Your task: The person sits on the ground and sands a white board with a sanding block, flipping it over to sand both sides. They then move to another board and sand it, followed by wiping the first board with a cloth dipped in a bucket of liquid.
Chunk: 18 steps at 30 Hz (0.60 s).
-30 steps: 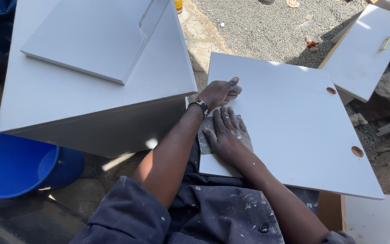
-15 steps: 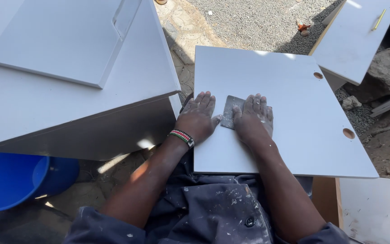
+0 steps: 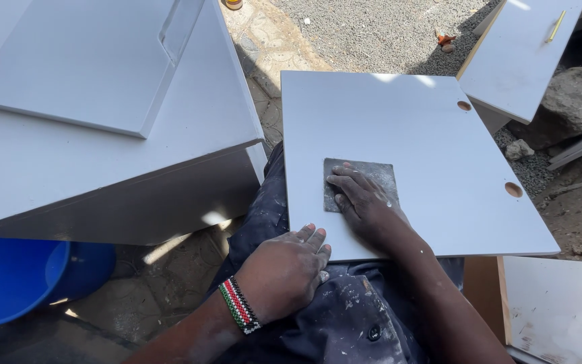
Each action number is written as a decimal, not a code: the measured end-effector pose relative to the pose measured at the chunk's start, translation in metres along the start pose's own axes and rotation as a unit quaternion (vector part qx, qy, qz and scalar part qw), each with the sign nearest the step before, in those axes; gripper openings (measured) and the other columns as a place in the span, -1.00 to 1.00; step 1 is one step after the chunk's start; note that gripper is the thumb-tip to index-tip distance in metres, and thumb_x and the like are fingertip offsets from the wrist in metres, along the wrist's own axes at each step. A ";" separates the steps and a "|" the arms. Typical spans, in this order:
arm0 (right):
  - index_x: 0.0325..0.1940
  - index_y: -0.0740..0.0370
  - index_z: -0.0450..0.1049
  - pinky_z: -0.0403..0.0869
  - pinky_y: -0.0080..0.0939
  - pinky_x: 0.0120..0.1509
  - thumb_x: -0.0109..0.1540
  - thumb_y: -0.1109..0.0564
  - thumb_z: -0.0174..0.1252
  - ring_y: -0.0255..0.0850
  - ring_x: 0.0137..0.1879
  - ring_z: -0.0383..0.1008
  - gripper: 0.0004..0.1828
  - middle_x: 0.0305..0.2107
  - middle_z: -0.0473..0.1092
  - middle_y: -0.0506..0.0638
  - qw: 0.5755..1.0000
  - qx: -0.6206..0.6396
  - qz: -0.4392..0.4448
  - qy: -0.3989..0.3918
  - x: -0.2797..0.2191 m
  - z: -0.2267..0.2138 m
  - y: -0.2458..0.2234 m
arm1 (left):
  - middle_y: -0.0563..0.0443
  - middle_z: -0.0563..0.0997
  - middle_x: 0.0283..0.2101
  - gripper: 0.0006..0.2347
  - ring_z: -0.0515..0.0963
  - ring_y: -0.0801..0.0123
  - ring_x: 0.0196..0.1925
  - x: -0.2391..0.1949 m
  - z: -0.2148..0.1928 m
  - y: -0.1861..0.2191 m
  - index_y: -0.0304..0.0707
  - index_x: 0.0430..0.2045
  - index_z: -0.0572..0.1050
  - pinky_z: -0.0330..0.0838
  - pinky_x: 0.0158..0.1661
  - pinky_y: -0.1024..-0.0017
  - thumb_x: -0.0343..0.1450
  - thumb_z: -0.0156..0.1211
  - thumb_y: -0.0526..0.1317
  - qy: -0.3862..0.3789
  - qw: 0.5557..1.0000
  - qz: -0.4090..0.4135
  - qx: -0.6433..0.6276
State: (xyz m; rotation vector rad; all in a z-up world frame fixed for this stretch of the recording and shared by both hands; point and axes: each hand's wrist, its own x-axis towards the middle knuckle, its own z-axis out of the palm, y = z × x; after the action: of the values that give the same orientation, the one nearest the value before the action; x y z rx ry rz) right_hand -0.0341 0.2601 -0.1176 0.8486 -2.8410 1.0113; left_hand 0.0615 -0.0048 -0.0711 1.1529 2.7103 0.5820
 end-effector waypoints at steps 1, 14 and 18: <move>0.68 0.07 0.43 0.17 0.27 0.83 0.64 -0.01 -0.05 0.15 0.89 0.14 -0.48 0.64 0.38 0.13 0.998 -0.005 0.006 -0.055 -0.004 -0.005 -0.010 | -0.50 0.64 0.48 -0.61 0.58 -0.31 0.56 0.001 -0.012 -0.004 -0.35 0.24 0.72 0.48 0.45 -0.09 0.67 0.16 -0.06 -0.039 0.998 0.030 -0.044; 0.18 0.01 0.72 0.34 0.47 0.60 0.45 -0.25 0.12 0.35 0.53 0.46 -0.54 0.17 0.63 0.16 0.989 -0.091 -0.046 -0.111 0.043 -0.012 -0.032 | -0.31 0.85 -0.02 -0.72 0.83 -0.28 0.17 0.265 -0.043 -0.050 -0.31 0.03 0.77 0.60 0.34 -0.16 0.75 0.20 -0.09 0.519 0.765 -0.181 -0.335; 0.24 0.07 0.73 0.15 0.59 0.67 0.30 -0.23 0.19 0.45 0.59 0.38 -0.45 0.24 0.63 0.26 0.983 -0.135 -0.087 -0.090 0.049 0.015 0.006 | -0.15 0.85 0.07 -0.71 0.81 -0.08 0.26 0.278 -0.018 -0.074 -0.23 0.07 0.75 0.39 0.53 -0.05 0.79 0.17 -0.03 0.567 0.748 -0.199 -0.282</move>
State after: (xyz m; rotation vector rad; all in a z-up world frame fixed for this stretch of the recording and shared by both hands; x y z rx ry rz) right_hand -0.0762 0.2311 -0.1241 1.1821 -2.8874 0.5394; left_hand -0.1865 0.1424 -0.0776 -0.0846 2.9212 2.3913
